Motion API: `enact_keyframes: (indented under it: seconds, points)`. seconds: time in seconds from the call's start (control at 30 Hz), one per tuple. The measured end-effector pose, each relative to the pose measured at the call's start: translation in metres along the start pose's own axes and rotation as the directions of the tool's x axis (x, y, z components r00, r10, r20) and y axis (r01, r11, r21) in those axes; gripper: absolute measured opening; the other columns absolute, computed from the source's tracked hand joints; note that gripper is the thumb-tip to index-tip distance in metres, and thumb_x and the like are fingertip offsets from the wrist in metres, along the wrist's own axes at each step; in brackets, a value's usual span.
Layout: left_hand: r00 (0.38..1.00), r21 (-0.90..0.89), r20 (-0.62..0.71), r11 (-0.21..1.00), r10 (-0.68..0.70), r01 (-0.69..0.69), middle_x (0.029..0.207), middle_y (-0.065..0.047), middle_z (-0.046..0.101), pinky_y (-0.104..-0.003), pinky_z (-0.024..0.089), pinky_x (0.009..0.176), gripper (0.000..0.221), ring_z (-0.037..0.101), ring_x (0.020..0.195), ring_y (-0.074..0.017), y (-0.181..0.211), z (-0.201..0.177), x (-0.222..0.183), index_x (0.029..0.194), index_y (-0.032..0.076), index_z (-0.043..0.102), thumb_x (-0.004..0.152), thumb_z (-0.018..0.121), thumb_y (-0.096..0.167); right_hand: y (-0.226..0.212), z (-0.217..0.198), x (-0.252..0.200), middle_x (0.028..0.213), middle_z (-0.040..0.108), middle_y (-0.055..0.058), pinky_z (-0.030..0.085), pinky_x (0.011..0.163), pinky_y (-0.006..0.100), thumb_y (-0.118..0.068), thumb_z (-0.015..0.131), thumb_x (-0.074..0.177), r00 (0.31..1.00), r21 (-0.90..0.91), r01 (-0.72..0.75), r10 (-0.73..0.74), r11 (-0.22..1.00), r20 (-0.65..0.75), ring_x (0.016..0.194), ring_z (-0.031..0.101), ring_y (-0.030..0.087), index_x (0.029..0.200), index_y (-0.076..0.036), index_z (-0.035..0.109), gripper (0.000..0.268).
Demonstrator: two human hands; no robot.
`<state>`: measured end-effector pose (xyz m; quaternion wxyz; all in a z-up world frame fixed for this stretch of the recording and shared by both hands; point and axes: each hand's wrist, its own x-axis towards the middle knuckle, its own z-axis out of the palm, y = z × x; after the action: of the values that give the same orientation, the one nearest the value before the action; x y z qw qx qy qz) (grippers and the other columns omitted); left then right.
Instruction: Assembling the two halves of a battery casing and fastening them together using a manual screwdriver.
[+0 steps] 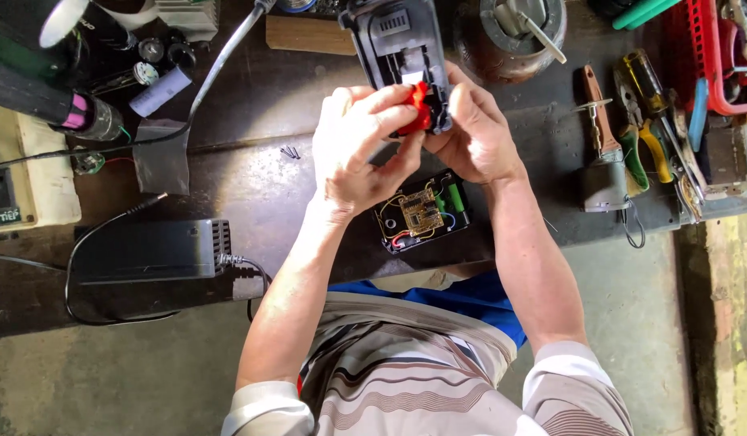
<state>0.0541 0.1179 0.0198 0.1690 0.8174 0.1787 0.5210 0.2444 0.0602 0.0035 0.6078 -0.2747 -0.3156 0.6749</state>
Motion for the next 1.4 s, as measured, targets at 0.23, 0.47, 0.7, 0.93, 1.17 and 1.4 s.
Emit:
enact_keyframes:
  seconds: [0.23,0.47,0.7,0.93,1.17,1.4]
  points:
    - [0.996,-0.018,0.076,0.999,0.034,-0.033,0.138,-0.008,0.064,-0.046,0.051,0.092,0.018,0.066,0.102,-0.0341,-0.002,0.001,-0.009,0.116,0.010,0.066,0.103,0.078,0.008,0.004,-0.013,-0.004,0.131,0.066,0.013,0.064,0.092,0.034,-0.036,0.058,0.108,0.996,0.050,0.037,-0.033,0.998,-0.082,0.112,0.068,0.024,0.151,-0.006,0.051,0.052]
    - [0.999,-0.031,0.047,0.999,0.019,-0.018,0.134,-0.016,0.061,-0.047,0.050,0.100,0.012,0.067,0.107,-0.0356,0.004,-0.002,-0.001,0.113,0.005,0.070,0.107,0.066,0.014,0.001,-0.006,-0.005,0.139,0.061,0.017,0.062,0.101,0.042,-0.038,0.058,0.107,0.997,-0.017,0.056,-0.057,0.998,-0.057,0.118,0.066,0.029,0.157,-0.008,0.042,0.060]
    - [0.987,-0.207,0.024,0.965,-0.161,0.162,0.140,-0.018,0.043,-0.034,0.068,0.088,0.027,0.054,0.123,-0.0283,0.015,-0.011,0.000,0.127,0.012,0.064,0.104,0.076,0.009,-0.009,0.009,-0.008,0.107,0.066,0.004,0.030,0.046,0.016,-0.047,0.055,0.109,0.999,-0.091,0.031,-0.030,0.995,0.018,0.052,0.033,0.008,0.157,-0.014,0.044,0.060]
    - [0.981,-0.159,0.055,0.968,-0.185,0.192,0.147,-0.016,0.041,-0.041,0.058,0.103,0.031,0.049,0.138,-0.0331,0.009,-0.002,-0.008,0.128,0.018,0.066,0.103,0.078,0.002,-0.002,-0.003,-0.008,0.145,0.058,0.019,0.061,0.104,0.047,-0.038,0.060,0.105,0.998,-0.037,0.054,-0.056,0.998,-0.029,0.124,0.065,0.034,0.160,-0.008,0.037,0.066]
    - [0.999,-0.073,-0.035,0.997,-0.008,0.005,0.109,-0.014,0.054,-0.040,0.049,0.082,0.010,0.058,0.089,-0.0282,0.014,-0.001,0.009,0.104,-0.003,0.064,0.105,0.057,0.005,-0.004,0.004,-0.006,0.144,0.058,0.019,0.060,0.107,0.044,-0.039,0.060,0.106,0.996,-0.056,0.086,-0.085,0.995,0.014,0.123,0.064,0.031,0.159,-0.008,0.038,0.064]
    - [1.000,-0.102,-0.001,0.995,0.021,-0.021,0.099,-0.012,0.054,-0.038,0.045,0.068,0.011,0.055,0.075,-0.0264,0.018,-0.008,0.018,0.100,-0.004,0.061,0.105,0.054,0.003,0.002,-0.006,-0.007,0.150,0.056,0.020,0.059,0.109,0.046,-0.035,0.057,0.107,0.997,-0.037,0.071,-0.072,0.997,-0.030,0.128,0.063,0.034,0.160,-0.010,0.038,0.061]
